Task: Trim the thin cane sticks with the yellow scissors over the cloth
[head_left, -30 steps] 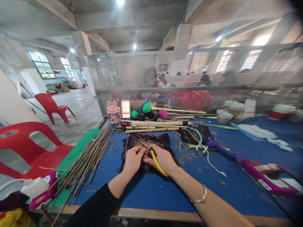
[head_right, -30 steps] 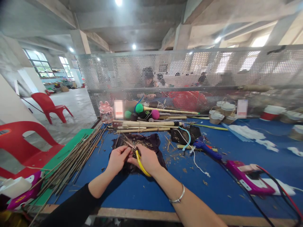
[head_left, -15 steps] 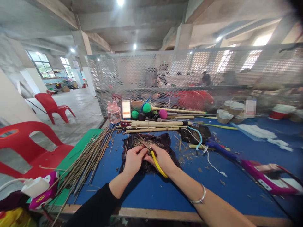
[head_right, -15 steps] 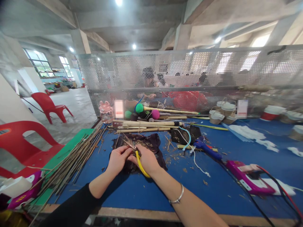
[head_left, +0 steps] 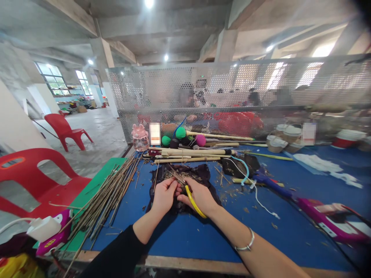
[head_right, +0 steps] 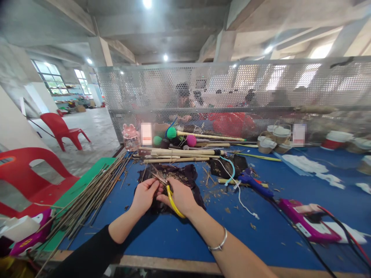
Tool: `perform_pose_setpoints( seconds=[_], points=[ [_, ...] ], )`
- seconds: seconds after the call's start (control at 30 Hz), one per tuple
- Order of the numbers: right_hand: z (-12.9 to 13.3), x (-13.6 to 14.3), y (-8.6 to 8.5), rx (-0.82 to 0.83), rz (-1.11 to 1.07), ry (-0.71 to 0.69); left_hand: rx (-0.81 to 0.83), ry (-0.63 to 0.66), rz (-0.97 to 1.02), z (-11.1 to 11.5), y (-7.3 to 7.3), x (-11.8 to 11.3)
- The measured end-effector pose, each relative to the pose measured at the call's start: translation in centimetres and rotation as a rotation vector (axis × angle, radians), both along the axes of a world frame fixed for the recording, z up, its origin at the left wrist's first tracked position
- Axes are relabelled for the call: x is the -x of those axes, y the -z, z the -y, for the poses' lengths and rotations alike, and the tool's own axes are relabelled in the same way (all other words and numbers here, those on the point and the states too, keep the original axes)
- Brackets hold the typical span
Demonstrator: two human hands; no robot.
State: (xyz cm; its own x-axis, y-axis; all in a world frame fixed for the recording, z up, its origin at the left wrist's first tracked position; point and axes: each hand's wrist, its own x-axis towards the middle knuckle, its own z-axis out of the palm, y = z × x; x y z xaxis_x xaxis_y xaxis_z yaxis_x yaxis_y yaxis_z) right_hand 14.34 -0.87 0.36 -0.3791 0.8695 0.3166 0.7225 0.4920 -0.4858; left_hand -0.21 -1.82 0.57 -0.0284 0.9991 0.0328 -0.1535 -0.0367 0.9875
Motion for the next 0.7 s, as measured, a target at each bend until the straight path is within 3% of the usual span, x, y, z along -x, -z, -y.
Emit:
perform_pose_setpoints(
  seconds=[0.27, 0.47, 0.7],
  points=[
    [-0.26, -0.15, 0.22, -0.068, 0.003, -0.053, 0.010, -0.010, -0.040, 0.01, 0.15, -0.09],
    [-0.27, -0.10, 0.13, -0.125, 0.021, -0.006, -0.087, -0.022, -0.204, 0.17, 0.16, 0.04],
    [-0.61, -0.17, 0.50, -0.048, -0.048, -0.012, -0.011, -0.003, -0.037, -0.29, 0.71, -0.08]
  ],
)
